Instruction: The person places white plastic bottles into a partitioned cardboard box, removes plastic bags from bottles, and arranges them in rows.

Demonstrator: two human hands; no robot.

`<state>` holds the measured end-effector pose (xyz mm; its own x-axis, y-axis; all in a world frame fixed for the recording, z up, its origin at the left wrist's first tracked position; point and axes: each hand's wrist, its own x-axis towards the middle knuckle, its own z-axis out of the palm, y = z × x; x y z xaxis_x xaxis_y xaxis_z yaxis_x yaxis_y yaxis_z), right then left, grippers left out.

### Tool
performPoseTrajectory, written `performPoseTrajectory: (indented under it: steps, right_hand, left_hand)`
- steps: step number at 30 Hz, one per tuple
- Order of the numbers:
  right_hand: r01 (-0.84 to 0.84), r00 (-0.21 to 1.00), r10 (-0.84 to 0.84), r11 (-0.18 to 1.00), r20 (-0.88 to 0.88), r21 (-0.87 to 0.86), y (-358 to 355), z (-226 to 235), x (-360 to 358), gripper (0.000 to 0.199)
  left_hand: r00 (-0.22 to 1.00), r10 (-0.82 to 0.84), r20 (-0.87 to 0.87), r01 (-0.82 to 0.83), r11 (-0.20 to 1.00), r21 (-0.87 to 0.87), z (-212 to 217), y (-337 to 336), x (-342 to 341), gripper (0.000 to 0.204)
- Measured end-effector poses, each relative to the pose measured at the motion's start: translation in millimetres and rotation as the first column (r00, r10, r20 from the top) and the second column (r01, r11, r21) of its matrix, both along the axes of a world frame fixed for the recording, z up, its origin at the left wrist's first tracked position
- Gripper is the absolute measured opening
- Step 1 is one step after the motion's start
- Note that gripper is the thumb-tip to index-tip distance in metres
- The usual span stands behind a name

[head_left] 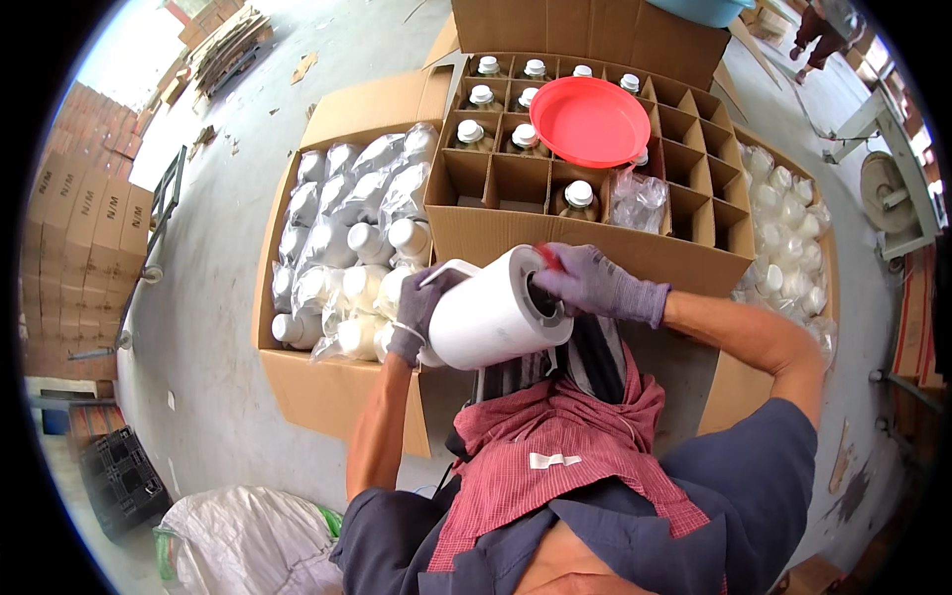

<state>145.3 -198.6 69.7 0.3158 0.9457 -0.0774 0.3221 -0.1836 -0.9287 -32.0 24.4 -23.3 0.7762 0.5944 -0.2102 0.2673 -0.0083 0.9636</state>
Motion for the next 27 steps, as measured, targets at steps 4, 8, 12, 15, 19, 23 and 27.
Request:
performPoseTrajectory:
  steps: [4,8,12,15,19,23,27]
  right_hand:
    - [0.223,0.491,-0.432,0.902,-0.756,-0.371,-23,-26,-3,0.025]
    - [0.223,0.293,-0.291,0.947,-0.911,-0.231,-42,-42,-11,0.025]
    - [0.247,0.833,-0.318,0.946,-0.453,-0.210,-53,16,23,0.024]
    - [0.408,0.911,-0.405,0.912,-0.076,0.028,-63,2,64,0.019]
    - [-0.022,0.872,-0.189,0.907,0.452,0.420,-47,41,40,0.019]
    - [-0.441,0.396,-0.112,0.847,0.911,0.296,-37,55,17,0.018]
    - [-0.548,0.156,-0.100,0.819,0.983,0.171,-29,50,21,0.018]
  left_hand:
    - [0.984,0.023,0.178,-0.143,0.701,0.699,41,-13,1,0.012]
    - [0.925,-0.104,0.366,-0.263,0.520,0.813,68,-19,19,0.014]
    - [0.957,0.122,0.265,-0.253,0.798,0.547,30,15,21,0.030]
    - [0.946,0.167,0.277,-0.241,0.936,0.257,38,-7,35,0.045]
    - [0.959,0.194,0.208,-0.174,0.979,-0.109,19,4,37,0.049]
    - [0.986,0.135,0.103,-0.162,0.930,0.331,-8,31,21,0.039]
    - [0.984,0.123,0.132,-0.154,0.953,0.262,4,14,36,0.042]
